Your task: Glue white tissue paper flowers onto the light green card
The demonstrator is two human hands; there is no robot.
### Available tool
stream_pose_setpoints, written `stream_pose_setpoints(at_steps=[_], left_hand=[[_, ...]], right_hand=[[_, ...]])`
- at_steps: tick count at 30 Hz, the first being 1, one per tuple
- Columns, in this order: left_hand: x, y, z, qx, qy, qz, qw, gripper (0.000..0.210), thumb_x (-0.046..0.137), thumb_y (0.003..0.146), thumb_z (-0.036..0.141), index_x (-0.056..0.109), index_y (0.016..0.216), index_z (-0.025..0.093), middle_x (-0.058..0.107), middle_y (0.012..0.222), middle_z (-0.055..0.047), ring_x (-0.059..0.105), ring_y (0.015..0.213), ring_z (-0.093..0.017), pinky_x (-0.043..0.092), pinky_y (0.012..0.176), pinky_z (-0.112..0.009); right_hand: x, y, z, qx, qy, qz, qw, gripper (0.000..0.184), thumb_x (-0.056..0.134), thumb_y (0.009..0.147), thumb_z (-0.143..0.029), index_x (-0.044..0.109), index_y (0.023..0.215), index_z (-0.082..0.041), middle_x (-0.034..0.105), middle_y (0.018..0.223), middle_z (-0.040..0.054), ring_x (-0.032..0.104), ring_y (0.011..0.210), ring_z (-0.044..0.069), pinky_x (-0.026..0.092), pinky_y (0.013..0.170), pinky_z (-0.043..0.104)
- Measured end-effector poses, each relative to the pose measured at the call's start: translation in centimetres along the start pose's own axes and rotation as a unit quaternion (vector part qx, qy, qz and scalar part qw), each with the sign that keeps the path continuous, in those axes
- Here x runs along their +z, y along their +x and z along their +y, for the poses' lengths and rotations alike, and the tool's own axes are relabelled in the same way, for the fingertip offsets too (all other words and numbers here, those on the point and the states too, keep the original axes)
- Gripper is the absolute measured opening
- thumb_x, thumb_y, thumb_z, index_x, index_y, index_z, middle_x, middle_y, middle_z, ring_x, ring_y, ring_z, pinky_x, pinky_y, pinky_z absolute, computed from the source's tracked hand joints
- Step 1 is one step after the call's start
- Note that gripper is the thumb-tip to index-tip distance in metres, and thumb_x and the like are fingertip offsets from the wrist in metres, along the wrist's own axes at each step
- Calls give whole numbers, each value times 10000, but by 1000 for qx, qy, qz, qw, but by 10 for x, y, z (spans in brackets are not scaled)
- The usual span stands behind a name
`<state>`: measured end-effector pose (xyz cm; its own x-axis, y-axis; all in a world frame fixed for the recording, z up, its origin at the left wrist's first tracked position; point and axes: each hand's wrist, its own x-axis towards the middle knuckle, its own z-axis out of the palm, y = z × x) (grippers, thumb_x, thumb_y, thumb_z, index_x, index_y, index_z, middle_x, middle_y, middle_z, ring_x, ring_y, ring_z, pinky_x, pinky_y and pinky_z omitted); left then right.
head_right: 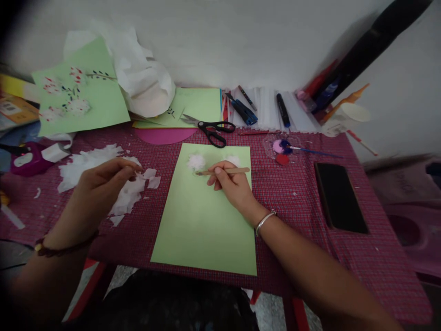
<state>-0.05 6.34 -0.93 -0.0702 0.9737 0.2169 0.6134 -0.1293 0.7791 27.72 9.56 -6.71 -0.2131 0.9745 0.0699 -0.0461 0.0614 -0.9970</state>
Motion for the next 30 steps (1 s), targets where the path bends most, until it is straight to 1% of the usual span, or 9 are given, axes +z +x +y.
stream_pose_setpoints(at_steps=[3,8,11,15,19,21,24,27,30], left_hand=[[13,11,12,-78,-96,-28,992,141,624,843,327,713,842,218,638,694,-9,538,600,-129,412,550,-257],[44,42,21,-113,-199,-127,965,172,692,746,281,677,904,212,615,656,8,467,497,-93,335,452,-222],[58,54,15,-142,-260,-149,943,192,731,694,244,597,818,185,593,640,22,435,472,-63,312,435,-197],[65,56,-4,-169,-281,-178,928,225,747,679,255,536,696,179,527,562,46,392,438,-49,274,424,-192],[63,54,-16,-150,-237,-206,938,150,710,720,289,607,714,181,551,594,23,439,493,-75,343,473,-211],[61,55,-16,-123,-190,-225,948,116,679,743,296,657,747,182,622,718,-10,469,544,-86,372,501,-219],[57,57,-8,-43,-134,-242,960,114,644,755,288,703,748,191,672,925,-44,555,691,-118,429,588,-230],[58,61,1,16,-87,-308,947,141,614,770,289,730,761,209,683,829,-33,594,751,-146,456,667,-253],[67,64,3,19,-55,-356,932,156,595,776,290,716,806,196,652,694,-12,567,657,-138,434,616,-257]], right_hand=[[1,1,0,-8,-20,-30,999,237,549,923,-401,652,932,-187,688,764,20,569,576,93,485,556,254],[4,1,2,-41,-75,-71,994,245,519,946,-361,691,983,-191,697,866,44,585,633,95,508,589,253],[5,1,6,-37,-93,-85,991,243,504,958,-341,679,1058,-206,694,854,32,588,659,100,510,613,256],[3,1,8,-41,-107,-64,991,231,501,963,-328,670,1073,-215,687,873,20,570,644,87,491,608,249],[3,2,9,-38,-92,-49,994,225,492,968,-320,667,1061,-214,681,884,15,566,623,74,479,580,235],[3,3,8,-38,-85,-45,995,226,488,972,-322,667,1059,-215,681,892,15,568,617,69,475,567,228],[2,4,8,-40,-85,-39,995,229,480,977,-322,675,1018,-210,678,911,19,565,604,61,472,559,225],[1,6,8,-35,-72,-41,996,231,481,978,-331,671,1024,-208,679,896,16,567,594,61,474,553,224],[0,6,7,-24,-55,-40,997,230,495,972,-348,662,1042,-206,683,856,12,569,583,66,476,541,224]])
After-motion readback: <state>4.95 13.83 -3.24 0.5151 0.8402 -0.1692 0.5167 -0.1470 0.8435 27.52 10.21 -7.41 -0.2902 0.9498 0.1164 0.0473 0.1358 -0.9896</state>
